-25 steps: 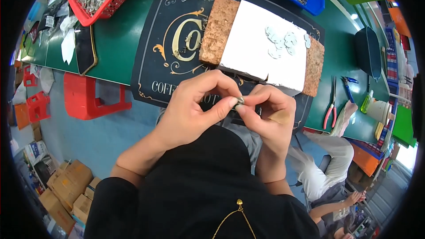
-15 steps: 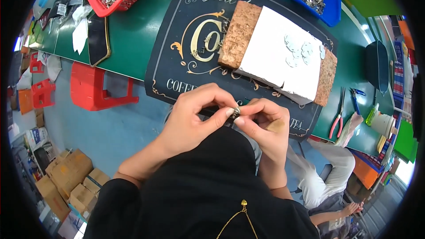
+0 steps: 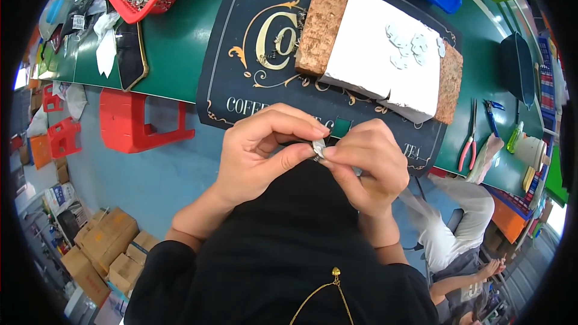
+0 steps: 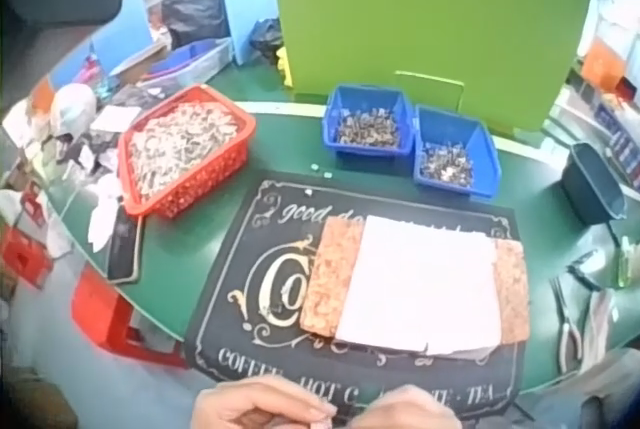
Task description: Manually assemble small metal pins into a rectangular component base at a factory workstation.
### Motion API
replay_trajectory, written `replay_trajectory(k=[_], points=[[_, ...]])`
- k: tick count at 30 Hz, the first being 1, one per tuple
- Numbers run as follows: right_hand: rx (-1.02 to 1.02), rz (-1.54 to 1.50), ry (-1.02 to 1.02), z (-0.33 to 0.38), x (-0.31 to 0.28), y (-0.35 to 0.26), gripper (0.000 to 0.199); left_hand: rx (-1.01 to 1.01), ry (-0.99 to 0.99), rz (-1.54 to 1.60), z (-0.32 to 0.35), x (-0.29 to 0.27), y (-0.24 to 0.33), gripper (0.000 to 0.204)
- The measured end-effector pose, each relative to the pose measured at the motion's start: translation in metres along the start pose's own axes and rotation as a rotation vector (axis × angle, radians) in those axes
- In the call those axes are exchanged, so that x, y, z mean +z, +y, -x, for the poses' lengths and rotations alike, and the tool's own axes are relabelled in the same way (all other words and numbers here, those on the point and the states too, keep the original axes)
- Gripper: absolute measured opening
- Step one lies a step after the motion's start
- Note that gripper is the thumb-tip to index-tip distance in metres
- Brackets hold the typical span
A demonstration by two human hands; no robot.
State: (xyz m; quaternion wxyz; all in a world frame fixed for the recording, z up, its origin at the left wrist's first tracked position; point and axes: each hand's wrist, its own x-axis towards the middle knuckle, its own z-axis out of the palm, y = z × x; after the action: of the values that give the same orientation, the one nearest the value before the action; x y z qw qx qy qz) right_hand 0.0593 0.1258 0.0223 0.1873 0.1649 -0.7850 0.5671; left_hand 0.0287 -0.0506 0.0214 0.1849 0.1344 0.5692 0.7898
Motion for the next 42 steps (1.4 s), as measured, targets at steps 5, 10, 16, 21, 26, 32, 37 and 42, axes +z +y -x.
replay_trajectory(k=[5,10,16,21,26,32,37,42], points=[[0.015,-0.030,0.002,0.005,0.002,-0.002,0.025,0.236,-0.081,-0.378,-0.001,-0.006,-0.002,0.011],[0.228,-0.092,0.004,0.010,0.004,-0.008,0.019,0.294,-0.088,-0.493,0.001,-0.004,-0.003,0.013],[0.279,-0.084,0.004,0.016,0.005,-0.013,0.017,0.184,-0.110,-0.429,0.009,-0.002,-0.001,0.014],[0.421,-0.162,0.044,0.025,0.010,-0.007,0.014,0.020,-0.078,-0.413,0.014,-0.003,-0.006,0.014],[0.355,-0.317,0.046,0.019,0.005,0.001,0.015,-0.218,0.075,0.141,0.003,0.014,-0.002,0.013],[0.511,-0.453,0.122,0.022,-0.005,-0.004,0.018,0.050,0.014,-0.234,-0.008,0.016,-0.016,0.010],[0.709,-0.674,0.279,0.016,-0.024,0.000,0.024,0.546,-0.063,-0.822,-0.038,0.032,-0.010,0.018],[0.598,-0.731,0.378,0.012,-0.037,0.000,0.041,0.772,-0.087,-0.976,-0.059,0.054,-0.010,0.025]])
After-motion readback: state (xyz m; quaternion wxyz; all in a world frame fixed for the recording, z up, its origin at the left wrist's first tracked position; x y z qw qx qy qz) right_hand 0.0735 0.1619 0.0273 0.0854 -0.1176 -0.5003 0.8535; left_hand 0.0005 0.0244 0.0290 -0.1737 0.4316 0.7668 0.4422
